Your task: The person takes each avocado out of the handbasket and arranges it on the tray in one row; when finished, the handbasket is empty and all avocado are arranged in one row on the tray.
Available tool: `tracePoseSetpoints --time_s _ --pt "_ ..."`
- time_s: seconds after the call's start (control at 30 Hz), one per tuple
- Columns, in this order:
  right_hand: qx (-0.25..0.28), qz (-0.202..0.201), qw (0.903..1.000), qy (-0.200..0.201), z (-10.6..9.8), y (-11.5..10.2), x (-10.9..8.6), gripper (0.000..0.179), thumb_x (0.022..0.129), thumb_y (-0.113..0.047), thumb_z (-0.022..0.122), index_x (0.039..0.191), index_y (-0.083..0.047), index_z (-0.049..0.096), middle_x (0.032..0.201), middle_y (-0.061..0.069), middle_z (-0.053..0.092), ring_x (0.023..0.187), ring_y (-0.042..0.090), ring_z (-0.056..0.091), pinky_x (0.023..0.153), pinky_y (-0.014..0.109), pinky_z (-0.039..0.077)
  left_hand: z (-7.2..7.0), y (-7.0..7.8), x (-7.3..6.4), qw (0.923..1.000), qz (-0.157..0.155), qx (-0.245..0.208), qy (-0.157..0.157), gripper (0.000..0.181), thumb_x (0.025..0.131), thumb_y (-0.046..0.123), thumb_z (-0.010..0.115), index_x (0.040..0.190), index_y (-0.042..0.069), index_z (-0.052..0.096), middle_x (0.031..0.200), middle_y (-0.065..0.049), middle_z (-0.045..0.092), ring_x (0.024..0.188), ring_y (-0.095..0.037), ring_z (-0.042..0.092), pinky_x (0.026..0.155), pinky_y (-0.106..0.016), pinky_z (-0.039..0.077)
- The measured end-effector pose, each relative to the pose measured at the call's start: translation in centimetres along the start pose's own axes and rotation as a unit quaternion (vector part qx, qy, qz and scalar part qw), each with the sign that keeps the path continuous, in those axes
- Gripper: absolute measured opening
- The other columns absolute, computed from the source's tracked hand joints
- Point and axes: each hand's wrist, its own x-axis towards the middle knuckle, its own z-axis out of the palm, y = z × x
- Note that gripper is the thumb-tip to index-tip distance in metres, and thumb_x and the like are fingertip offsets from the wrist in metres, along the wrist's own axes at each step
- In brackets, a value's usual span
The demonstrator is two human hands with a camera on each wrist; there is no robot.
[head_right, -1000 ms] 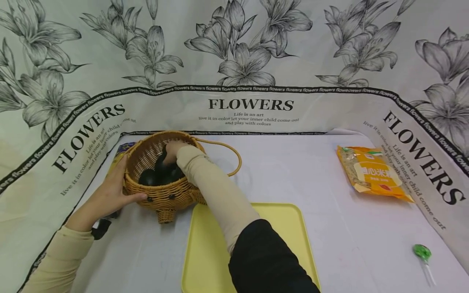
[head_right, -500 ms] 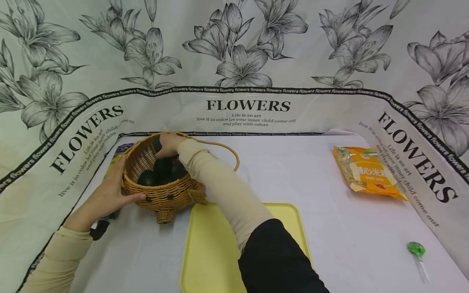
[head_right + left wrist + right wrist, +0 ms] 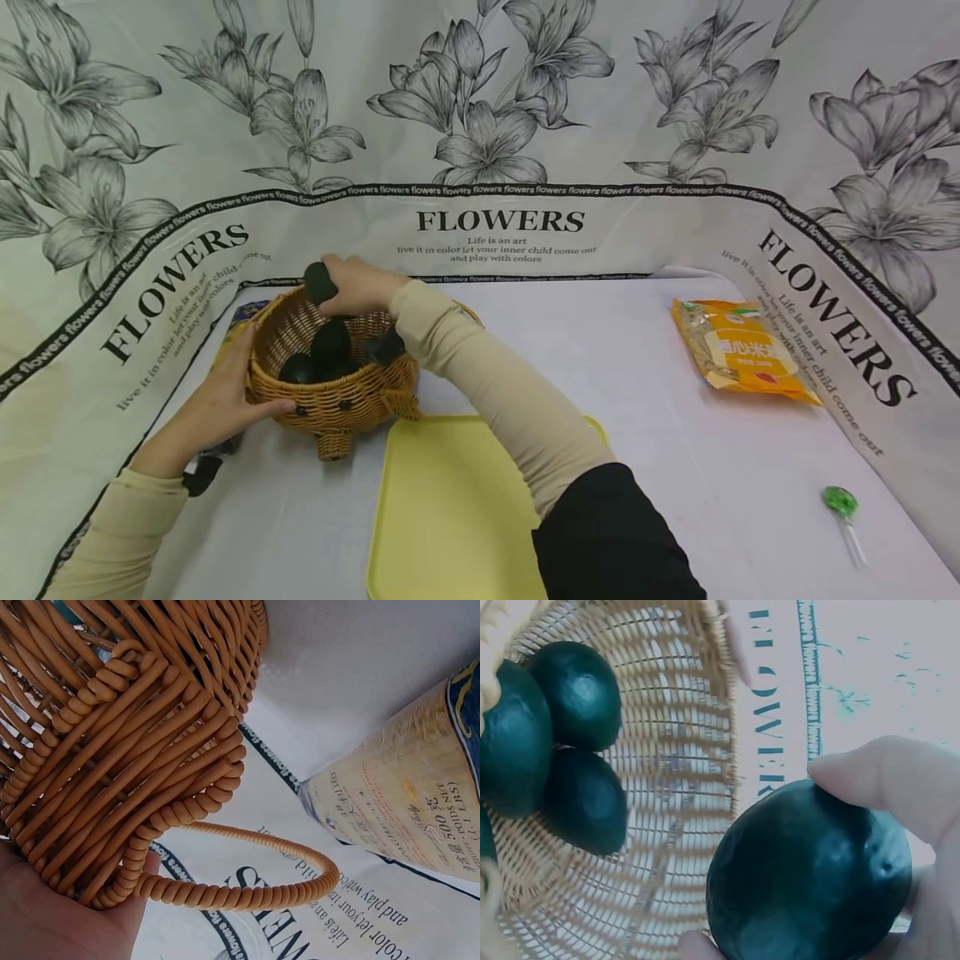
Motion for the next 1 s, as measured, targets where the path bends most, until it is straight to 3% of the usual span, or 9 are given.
tracePoseSetpoints --time_s 0.33,1.0 --pt "-0.01 -0.002 0.9987 0.05 -1.8 0.7 -3.8 0.082 0.092 -0.035 0.057 0.153 -0.014 0.006 0.142 0.015 0.039 0.113 0.023 0.049 0.088 0.037 0.047 0.1 0.1 0.1 0.9999 -0.008 0.008 0.003 0.125 0.074 0.063 0.067 0.148 0.017 -0.023 0.158 -0.016 -0.011 0.143 -0.047 0.009 0.109 -0.067 0.021" --pt "0.014 0.006 0.9915 0.129 -2.3 1.1 -9.9 0.084 0.089 -0.038 0.061 0.153 -0.016 0.012 0.14 0.014 0.041 0.109 0.022 0.05 0.085 0.036 0.049 0.3 0.2 -0.2 0.9999 -0.006 0.008 0.009 0.125 0.075 0.061 0.068 0.149 0.016 -0.021 0.159 -0.017 -0.01 0.142 -0.049 0.011 0.107 -0.068 0.022"
